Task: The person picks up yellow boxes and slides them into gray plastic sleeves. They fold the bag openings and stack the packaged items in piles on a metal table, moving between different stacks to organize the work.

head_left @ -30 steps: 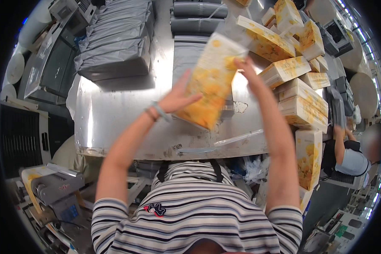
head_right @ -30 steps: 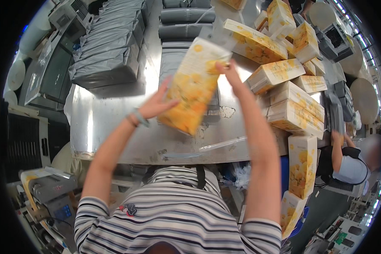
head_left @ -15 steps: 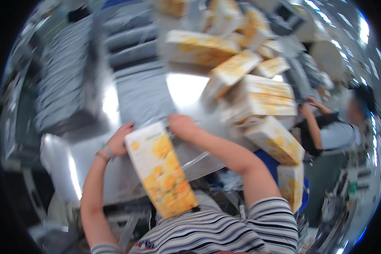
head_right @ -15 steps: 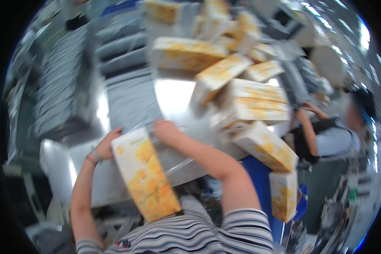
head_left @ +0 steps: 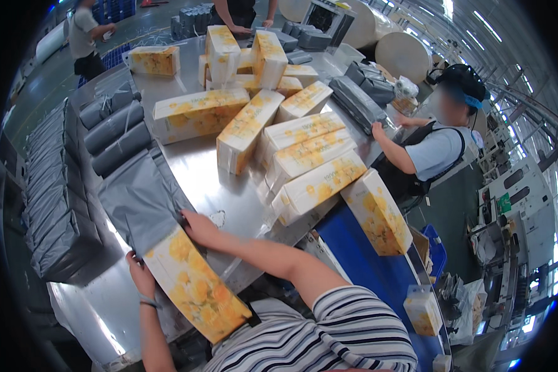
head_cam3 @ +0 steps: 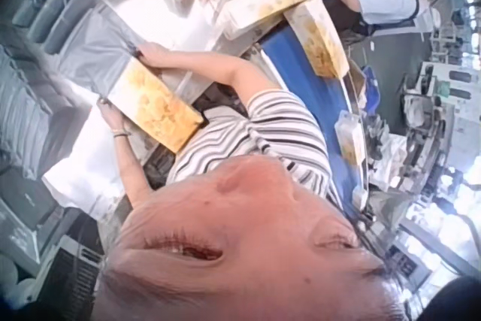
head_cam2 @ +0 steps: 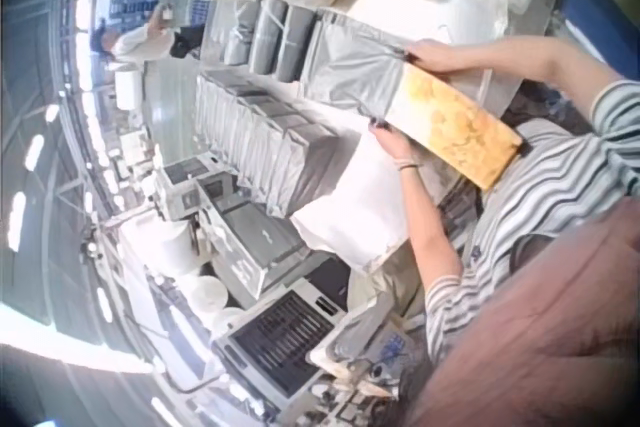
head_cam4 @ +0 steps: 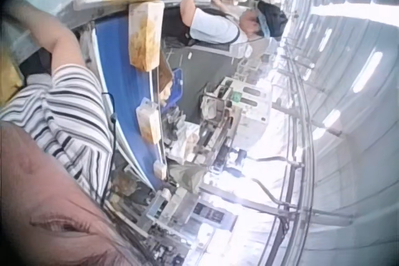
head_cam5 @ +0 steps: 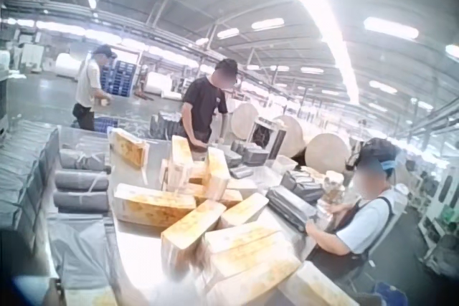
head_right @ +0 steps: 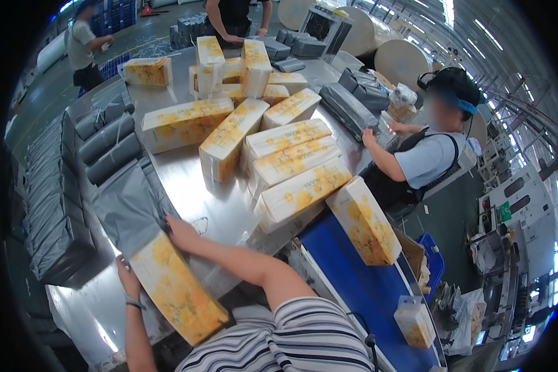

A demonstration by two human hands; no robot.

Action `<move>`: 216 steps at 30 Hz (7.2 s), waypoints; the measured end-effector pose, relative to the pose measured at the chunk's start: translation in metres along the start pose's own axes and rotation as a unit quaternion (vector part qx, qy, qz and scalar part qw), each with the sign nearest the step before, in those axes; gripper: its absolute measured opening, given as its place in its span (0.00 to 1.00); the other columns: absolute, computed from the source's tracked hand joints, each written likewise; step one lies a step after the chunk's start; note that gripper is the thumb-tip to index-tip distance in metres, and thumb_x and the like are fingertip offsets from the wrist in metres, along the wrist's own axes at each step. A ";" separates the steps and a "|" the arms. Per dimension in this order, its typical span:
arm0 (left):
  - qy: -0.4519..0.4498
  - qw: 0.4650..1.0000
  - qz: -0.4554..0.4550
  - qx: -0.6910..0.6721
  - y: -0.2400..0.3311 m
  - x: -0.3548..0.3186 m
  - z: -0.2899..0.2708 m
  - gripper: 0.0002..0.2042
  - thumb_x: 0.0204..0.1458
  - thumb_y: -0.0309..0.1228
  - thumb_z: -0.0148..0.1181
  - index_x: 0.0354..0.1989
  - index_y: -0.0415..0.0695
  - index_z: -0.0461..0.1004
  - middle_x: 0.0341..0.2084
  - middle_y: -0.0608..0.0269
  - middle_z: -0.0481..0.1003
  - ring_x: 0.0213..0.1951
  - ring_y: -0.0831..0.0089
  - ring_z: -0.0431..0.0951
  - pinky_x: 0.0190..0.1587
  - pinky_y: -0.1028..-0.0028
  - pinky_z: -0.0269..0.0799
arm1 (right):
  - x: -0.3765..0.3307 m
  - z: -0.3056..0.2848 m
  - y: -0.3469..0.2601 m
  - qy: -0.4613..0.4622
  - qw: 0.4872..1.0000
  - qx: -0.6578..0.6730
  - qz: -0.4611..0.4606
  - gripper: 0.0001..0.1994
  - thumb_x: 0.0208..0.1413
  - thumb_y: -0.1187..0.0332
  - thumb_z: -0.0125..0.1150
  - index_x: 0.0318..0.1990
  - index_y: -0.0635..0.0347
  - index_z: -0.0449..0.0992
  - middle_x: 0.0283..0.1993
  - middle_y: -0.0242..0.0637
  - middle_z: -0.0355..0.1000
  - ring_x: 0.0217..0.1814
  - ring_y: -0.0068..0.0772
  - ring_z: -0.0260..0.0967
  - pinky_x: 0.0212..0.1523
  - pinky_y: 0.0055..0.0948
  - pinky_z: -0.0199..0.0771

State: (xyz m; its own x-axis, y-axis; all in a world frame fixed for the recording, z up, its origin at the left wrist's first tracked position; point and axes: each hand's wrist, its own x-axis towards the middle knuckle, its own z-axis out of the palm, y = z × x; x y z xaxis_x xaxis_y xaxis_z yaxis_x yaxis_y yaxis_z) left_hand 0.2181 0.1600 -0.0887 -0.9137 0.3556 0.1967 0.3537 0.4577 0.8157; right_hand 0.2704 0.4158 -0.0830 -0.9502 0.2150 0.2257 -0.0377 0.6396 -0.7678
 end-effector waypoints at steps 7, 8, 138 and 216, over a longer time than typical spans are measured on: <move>-0.381 0.884 0.237 0.130 0.082 -0.121 -0.047 0.21 0.43 0.41 0.62 0.42 0.40 0.76 0.30 0.50 0.78 0.31 0.49 0.78 0.37 0.58 0.73 | -0.114 -0.099 -0.060 -0.491 0.837 0.009 -0.241 0.09 0.43 0.69 0.57 0.24 0.67 0.76 0.24 0.50 0.72 0.28 0.49 0.71 0.31 0.42 0.70; -0.407 0.882 0.198 0.131 0.080 -0.105 -0.042 0.19 0.45 0.38 0.61 0.43 0.40 0.75 0.32 0.49 0.78 0.30 0.52 0.78 0.36 0.60 0.74 | -0.119 -0.109 -0.069 -0.529 0.821 0.028 -0.214 0.09 0.44 0.69 0.57 0.23 0.66 0.76 0.24 0.48 0.73 0.27 0.46 0.72 0.30 0.40 0.71; -0.193 0.873 -0.094 -0.439 0.126 -0.007 -0.003 0.41 0.54 0.42 0.58 0.68 0.40 0.38 0.62 0.48 0.55 0.63 0.60 0.56 0.64 0.64 0.52 | 0.070 -0.120 -0.083 -0.123 0.952 0.182 0.213 0.42 0.51 0.39 0.56 0.61 0.66 0.56 0.53 0.42 0.66 0.53 0.34 0.64 0.55 0.34 0.63; -0.126 0.771 0.526 0.336 0.057 -0.019 -0.070 0.11 0.47 0.24 0.54 0.40 0.39 0.77 0.58 0.69 0.66 0.62 0.72 0.62 0.64 0.66 0.56 | -0.150 -0.151 -0.065 0.127 0.896 -0.361 -0.227 0.29 0.46 0.69 0.64 0.58 0.52 0.65 0.63 0.49 0.58 0.66 0.52 0.52 0.64 0.49 0.51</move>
State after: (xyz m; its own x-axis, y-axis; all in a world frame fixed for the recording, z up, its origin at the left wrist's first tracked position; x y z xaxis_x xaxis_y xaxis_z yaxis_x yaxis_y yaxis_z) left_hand 0.2413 0.1226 -0.0084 -0.0125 0.9268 0.3753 0.9738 0.0964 -0.2058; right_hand 0.4619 0.4533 0.0240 -0.7831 -0.0853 0.6160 -0.1050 0.9945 0.0042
